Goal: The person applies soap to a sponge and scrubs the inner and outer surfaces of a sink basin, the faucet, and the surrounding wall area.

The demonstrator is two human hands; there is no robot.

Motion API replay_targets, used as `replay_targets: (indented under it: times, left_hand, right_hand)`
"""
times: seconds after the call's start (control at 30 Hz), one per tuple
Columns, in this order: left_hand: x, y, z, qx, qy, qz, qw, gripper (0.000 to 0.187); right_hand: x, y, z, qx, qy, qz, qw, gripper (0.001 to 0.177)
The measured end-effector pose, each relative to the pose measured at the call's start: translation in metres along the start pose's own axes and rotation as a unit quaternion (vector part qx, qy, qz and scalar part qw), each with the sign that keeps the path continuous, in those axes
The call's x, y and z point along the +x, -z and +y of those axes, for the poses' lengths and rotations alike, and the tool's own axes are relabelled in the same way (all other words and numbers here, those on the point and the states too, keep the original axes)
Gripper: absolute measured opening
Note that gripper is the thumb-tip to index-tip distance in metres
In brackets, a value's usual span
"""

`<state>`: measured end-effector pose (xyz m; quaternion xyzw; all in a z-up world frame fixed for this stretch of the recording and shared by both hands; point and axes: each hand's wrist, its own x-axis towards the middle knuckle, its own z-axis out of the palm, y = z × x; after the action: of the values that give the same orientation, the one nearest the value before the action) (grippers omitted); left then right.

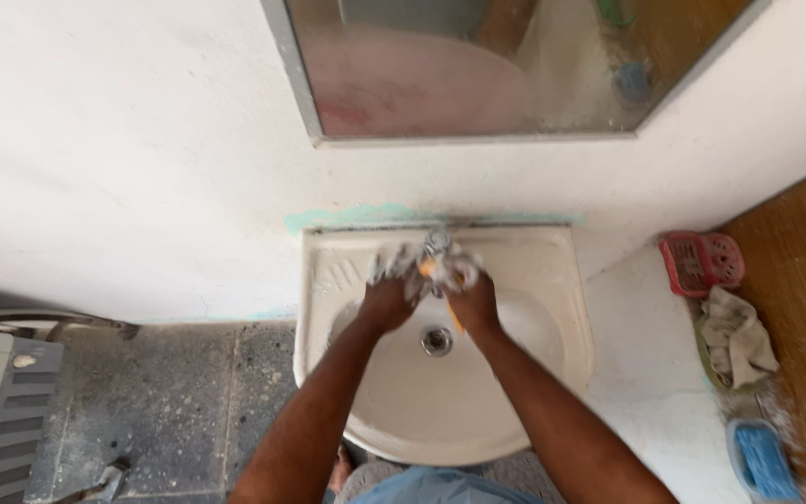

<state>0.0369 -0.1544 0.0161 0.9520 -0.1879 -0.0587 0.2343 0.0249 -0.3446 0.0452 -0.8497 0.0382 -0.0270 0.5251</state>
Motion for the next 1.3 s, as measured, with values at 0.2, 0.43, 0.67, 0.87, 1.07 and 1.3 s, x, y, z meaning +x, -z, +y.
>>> replay_targets:
  times: [0.2,0.43,0.67,0.87,1.07,1.3]
  left_hand:
    - [0.015,-0.024,-0.018,-0.097,0.05,-0.013,0.994,0.05]
    - [0.006,0.016,-0.008,-0.227,0.045,-0.001,0.973,0.048]
    - [0.013,0.014,-0.003,-0.264,0.106,-0.019,0.958,0.05]
    - [0.018,0.001,-0.009,-0.264,0.119,-0.005,0.957,0.054]
    - [0.021,-0.001,-0.008,-0.221,0.16,-0.02,0.962,0.057]
    - [0.02,-0.006,-0.006,-0.247,0.115,0.004,0.962,0.056]
  right_hand:
    - [0.009,-0.002,-0.004,0.047,-0.094,0.014,0.994,0.034]
    - [0.005,-0.003,-0.006,0.071,-0.117,0.014,0.99,0.049]
    - [0.0,0.002,0.005,-0.024,-0.119,-0.018,0.992,0.038]
    - [0.007,-0.006,0.02,0.039,-0.078,-0.013,0.996,0.026]
    - [0.006,0.001,0.031,0.0,-0.001,-0.059,0.998,0.026]
    - [0.002,-0.001,0.023,0.015,0.037,-0.021,0.999,0.031]
